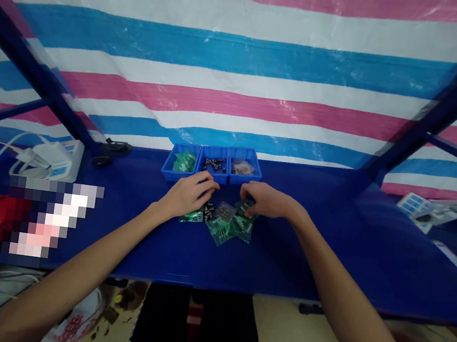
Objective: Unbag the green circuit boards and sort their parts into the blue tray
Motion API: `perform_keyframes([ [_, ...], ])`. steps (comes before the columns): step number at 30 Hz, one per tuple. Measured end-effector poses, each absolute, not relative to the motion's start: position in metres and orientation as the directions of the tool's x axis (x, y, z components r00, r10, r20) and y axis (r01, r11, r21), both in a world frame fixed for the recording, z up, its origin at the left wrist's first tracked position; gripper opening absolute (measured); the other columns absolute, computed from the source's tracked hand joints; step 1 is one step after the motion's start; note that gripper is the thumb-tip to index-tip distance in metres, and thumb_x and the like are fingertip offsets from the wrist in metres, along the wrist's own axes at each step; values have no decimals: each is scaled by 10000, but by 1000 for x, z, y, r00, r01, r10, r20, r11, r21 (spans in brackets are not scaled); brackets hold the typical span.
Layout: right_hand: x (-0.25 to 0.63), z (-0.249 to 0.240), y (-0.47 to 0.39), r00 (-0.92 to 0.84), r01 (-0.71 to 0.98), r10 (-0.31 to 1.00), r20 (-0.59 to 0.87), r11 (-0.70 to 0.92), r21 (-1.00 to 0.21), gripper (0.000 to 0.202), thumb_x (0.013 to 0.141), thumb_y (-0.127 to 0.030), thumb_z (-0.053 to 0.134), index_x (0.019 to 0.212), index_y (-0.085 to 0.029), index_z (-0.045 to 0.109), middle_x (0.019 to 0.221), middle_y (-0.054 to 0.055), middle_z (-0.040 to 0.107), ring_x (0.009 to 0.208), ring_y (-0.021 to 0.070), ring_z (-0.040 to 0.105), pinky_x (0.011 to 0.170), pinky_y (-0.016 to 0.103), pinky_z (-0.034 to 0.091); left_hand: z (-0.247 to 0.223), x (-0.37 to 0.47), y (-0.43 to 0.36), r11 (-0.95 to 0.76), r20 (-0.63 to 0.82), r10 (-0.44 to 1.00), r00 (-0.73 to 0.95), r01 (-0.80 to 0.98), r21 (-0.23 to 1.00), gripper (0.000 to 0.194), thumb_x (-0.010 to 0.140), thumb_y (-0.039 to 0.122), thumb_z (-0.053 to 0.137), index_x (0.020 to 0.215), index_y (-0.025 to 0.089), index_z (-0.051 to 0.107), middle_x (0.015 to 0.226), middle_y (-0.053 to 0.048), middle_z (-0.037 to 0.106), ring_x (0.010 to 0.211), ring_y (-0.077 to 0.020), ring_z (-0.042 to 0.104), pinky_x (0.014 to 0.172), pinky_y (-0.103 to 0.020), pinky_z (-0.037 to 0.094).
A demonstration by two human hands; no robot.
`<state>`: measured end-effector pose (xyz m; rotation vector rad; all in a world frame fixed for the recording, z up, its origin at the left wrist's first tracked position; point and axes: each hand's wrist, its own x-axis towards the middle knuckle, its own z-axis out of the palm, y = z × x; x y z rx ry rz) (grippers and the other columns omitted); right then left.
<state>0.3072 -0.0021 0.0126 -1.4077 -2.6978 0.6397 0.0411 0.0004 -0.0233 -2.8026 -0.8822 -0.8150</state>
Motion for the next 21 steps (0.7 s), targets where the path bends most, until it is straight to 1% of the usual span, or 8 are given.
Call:
perform_keyframes([
  [3,315,14,1,-584,752,795,-163,455,-477,256,717,-257,715,921,-202,571,811,9,592,728,175,541,633,280,387,-21,38,3,-823,539,509,671,563,76,232,1009,184,427,1139,159,619,1035,-76,607,956,-188,616,718,-279,520],
  [6,323,17,5,-581,693,806,-114,416,-589,239,753,-337,718,894,-211,571,732,-13,571,667,160,519,597,279,374,-20,38,3,-823,557,509,657,560,92,236,1012,186,429,1156,159,614,1046,-77,617,943,-184,625,711,-279,524],
  [9,318,17,6,-556,518,831,-26,323,-792,290,754,-398,743,910,-221,575,701,-24,580,648,154,526,602,287,397,-20,40,0,-844,628,474,617,523,123,220,1003,178,444,1145,159,612,1019,-70,634,894,-162,633,723,-274,532],
  [12,297,10,2,-388,273,919,74,192,-943,339,733,-423,774,923,-224,576,692,-27,593,638,150,545,618,299,438,-17,41,-3,-867,692,411,593,489,96,209,981,201,498,1159,168,602,1010,-65,635,856,-150,630,713,-267,533],
  [14,279,0,-2,-286,142,953,100,146,-979,357,730,-432,784,933,-221,579,674,-31,590,618,145,543,607,299,449,-15,40,-5,-874,687,373,623,485,34,240,971,221,517,1198,186,589,1032,-68,621,855,-154,624,689,-265,531],
  [17,258,-14,-9,-271,41,955,117,133,-990,350,757,-436,772,960,-217,588,643,-42,569,583,136,530,586,290,444,-14,38,-4,-875,646,332,687,480,-61,240,980,214,494,1201,186,584,1046,-77,602,899,-172,618,698,-275,535],
  [19,252,-19,-12,-282,71,949,144,170,-983,316,811,-449,721,984,-216,597,651,-37,571,574,140,533,572,289,443,-14,37,-4,-872,639,331,694,483,-73,211,994,209,479,1171,171,586,1044,-80,599,936,-181,615,730,-285,541],
  [21,251,-20,-15,-269,204,939,215,273,-940,262,877,-444,641,996,-211,618,728,-2,623,621,160,574,592,305,464,-15,37,-4,-861,658,357,663,506,-43,184,1009,225,474,1140,168,591,1042,-78,596,950,-180,614,756,-291,543],
])
